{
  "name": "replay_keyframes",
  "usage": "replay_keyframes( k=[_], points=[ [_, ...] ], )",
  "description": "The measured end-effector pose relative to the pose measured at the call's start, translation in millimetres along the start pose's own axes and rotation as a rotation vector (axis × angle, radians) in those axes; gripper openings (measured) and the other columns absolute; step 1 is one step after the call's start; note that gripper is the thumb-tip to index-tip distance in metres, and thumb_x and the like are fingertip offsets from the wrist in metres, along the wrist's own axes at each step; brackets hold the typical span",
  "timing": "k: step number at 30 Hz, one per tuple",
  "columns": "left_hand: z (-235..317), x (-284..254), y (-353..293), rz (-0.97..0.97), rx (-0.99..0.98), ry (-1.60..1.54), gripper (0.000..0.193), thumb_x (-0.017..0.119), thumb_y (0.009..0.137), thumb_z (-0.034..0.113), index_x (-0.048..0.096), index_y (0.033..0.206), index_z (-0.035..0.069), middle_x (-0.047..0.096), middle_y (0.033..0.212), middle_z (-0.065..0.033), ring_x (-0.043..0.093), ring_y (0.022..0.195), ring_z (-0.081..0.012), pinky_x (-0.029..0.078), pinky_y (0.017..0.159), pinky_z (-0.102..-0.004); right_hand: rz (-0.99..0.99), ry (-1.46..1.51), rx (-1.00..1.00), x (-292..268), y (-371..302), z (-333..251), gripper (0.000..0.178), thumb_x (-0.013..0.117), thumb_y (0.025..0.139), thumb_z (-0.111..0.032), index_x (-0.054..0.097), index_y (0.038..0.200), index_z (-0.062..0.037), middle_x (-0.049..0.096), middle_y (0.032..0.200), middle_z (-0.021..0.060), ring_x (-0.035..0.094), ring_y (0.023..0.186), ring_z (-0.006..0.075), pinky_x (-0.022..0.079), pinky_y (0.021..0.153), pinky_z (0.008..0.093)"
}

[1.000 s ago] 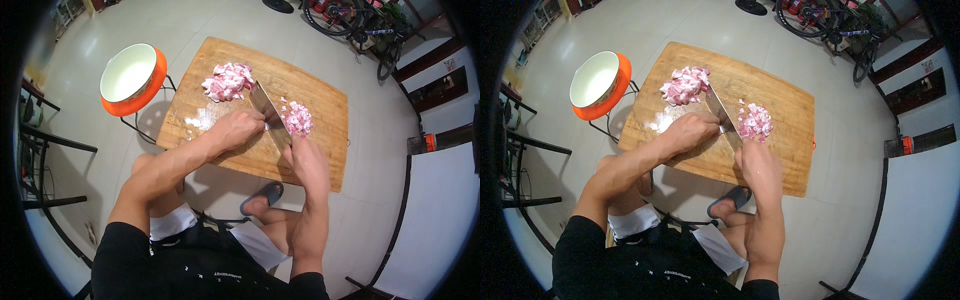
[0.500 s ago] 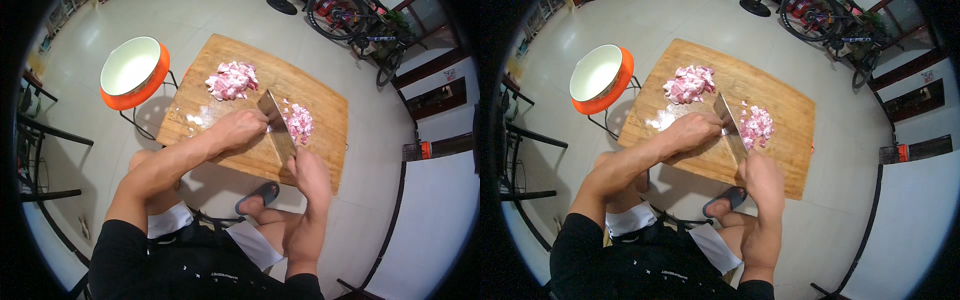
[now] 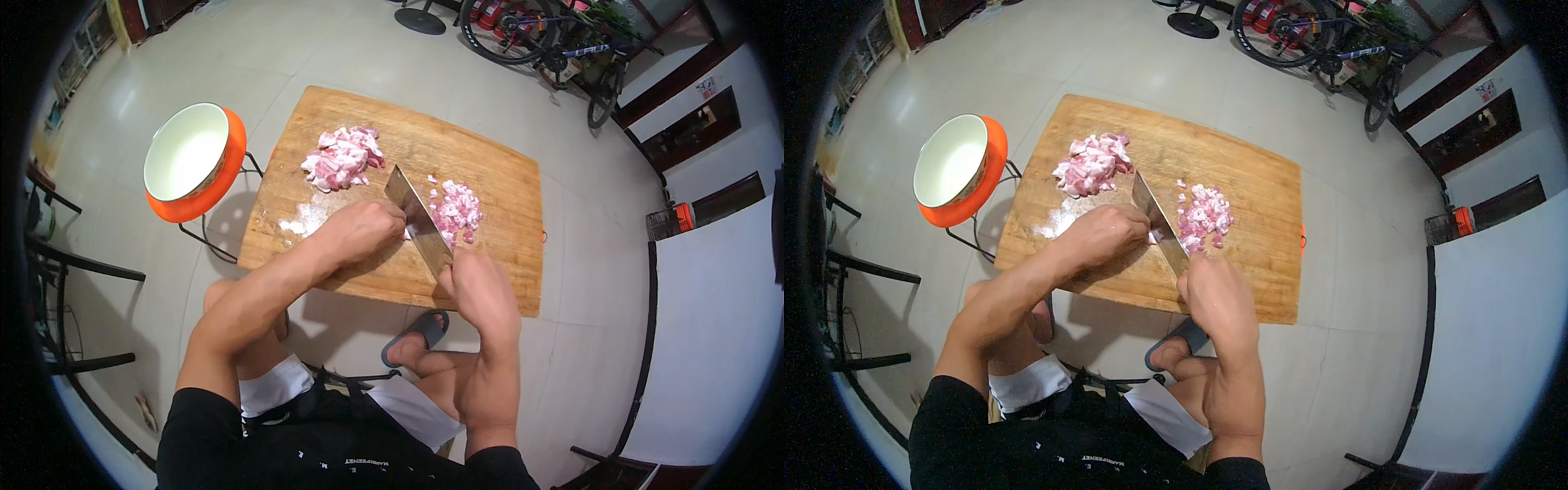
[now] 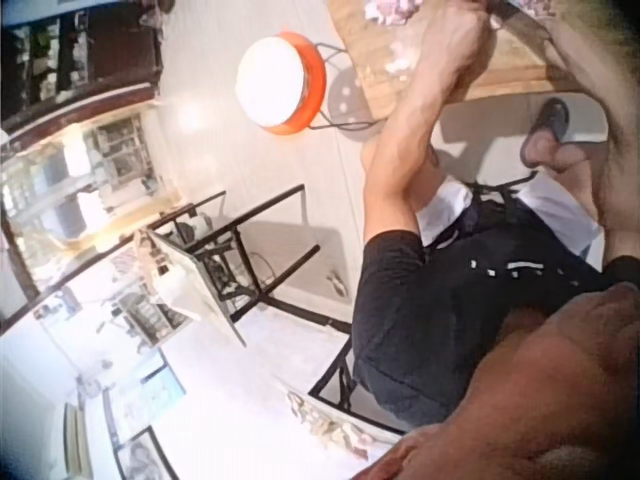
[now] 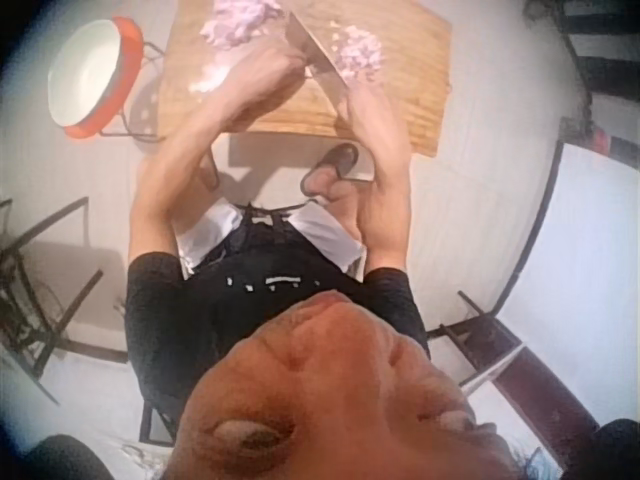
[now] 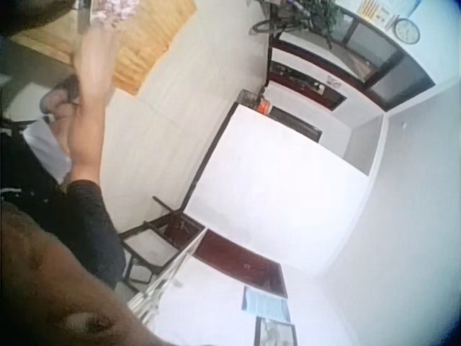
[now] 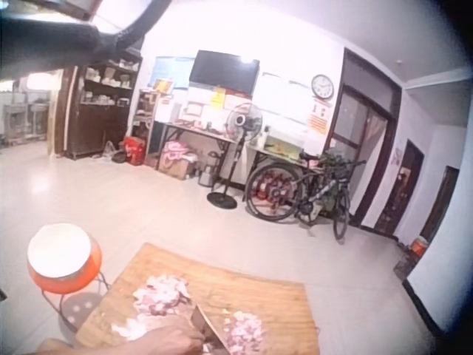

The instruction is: The person uses a cleaver to chop a pile of raw meat into smaller pieces on a wooden cutting board. The person repeatedly slices the meat and occasionally gathers the pieces back into a pile to continue chopping.

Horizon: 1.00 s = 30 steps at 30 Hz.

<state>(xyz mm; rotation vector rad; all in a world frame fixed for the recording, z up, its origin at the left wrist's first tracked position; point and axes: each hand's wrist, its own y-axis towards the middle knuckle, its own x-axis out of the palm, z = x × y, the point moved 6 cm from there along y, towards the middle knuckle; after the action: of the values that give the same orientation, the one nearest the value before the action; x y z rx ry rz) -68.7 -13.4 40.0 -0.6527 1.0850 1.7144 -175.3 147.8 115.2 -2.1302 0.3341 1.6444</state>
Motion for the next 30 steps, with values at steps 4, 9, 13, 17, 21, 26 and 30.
replay_keyframes(
  k=[4,9,13,17,21,26,30],
  points=[
    [10.5,1.4,3.3,-0.034,0.095,0.011,0.014,0.068,0.09,0.013,0.076,0.091,0.002,0.075,0.097,-0.0148,0.073,0.1,-0.0363,0.061,0.087,-0.0462,0.055,0.052,0.068,6.3,10.2,-0.3,0.029,0.064,0.096,-0.02,0.07,0.102,0.0067,0.071,0.095,0.0343,0.071,0.092,0.0523,0.055,0.082,0.0612],
    [18.7,2.3,-5.0,-0.013,0.124,0.025,0.013,0.071,0.092,0.013,0.076,0.093,0.0,0.075,0.099,-0.0117,0.073,0.102,-0.0327,0.06,0.089,-0.0442,0.208,0.191,-0.036,19.2,32.9,6.8,0.027,0.064,0.1,-0.023,0.07,0.102,0.0031,0.074,0.095,0.0313,0.072,0.092,0.0514,0.056,0.082,0.0621],
    [16.1,0.8,-12.4,0.035,0.137,0.026,0.015,0.072,0.093,0.015,0.075,0.097,0.001,0.073,0.105,-0.0118,0.072,0.104,-0.0326,0.06,0.088,-0.0444,0.195,0.343,-0.001,30.7,40.6,18.3,0.029,0.064,0.101,-0.025,0.071,0.111,0.0013,0.073,0.097,0.0293,0.071,0.096,0.0516,0.055,0.084,0.0617],
    [23.7,-8.9,-17.0,0.083,0.068,0.073,0.015,0.072,0.093,0.014,0.075,0.103,0.004,0.07,0.112,-0.0118,0.071,0.104,-0.0327,0.06,0.086,-0.0447,0.268,0.469,-0.018,31.8,33.9,24.6,0.031,0.063,0.101,-0.026,0.073,0.118,-0.0024,0.073,0.092,0.0279,0.071,0.092,0.0509,0.054,0.079,0.0581],
    [20.7,-10.4,-21.9,0.127,0.039,0.099,0.016,0.071,0.093,0.014,0.074,0.107,0.007,0.067,0.108,-0.0115,0.071,0.1,-0.0325,0.06,0.082,-0.0446,0.218,0.448,0.047,8.6,19.8,15.8,0.031,0.064,0.101,-0.027,0.073,0.117,-0.0014,0.073,0.089,0.0282,0.071,0.087,0.0504,0.055,0.079,0.0578],
    [14.8,0.6,-24.0,0.113,0.027,0.126,0.015,0.065,0.095,0.015,0.075,0.101,0.005,0.066,0.104,-0.0112,0.071,0.102,-0.0317,0.06,0.084,-0.045,0.203,0.137,-0.055,-1.0,-4.5,-2.5,0.026,0.065,0.101,-0.022,0.072,0.105,0.0019,0.073,0.088,0.03,0.072,0.085,0.0498,0.056,0.079,0.0597],
    [19.6,-1.8,-23.2,0.131,0.015,0.122,0.012,0.067,0.094,0.015,0.074,0.097,0.005,0.066,0.1,-0.0109,0.071,0.1,-0.0316,0.06,0.083,-0.0449,0.157,0.075,-0.026,2.5,-17.2,-10.9,0.022,0.064,0.1,-0.018,0.071,0.096,0.0024,0.072,0.085,0.031,0.073,0.083,0.0507,0.056,0.077,0.061]
  ],
)
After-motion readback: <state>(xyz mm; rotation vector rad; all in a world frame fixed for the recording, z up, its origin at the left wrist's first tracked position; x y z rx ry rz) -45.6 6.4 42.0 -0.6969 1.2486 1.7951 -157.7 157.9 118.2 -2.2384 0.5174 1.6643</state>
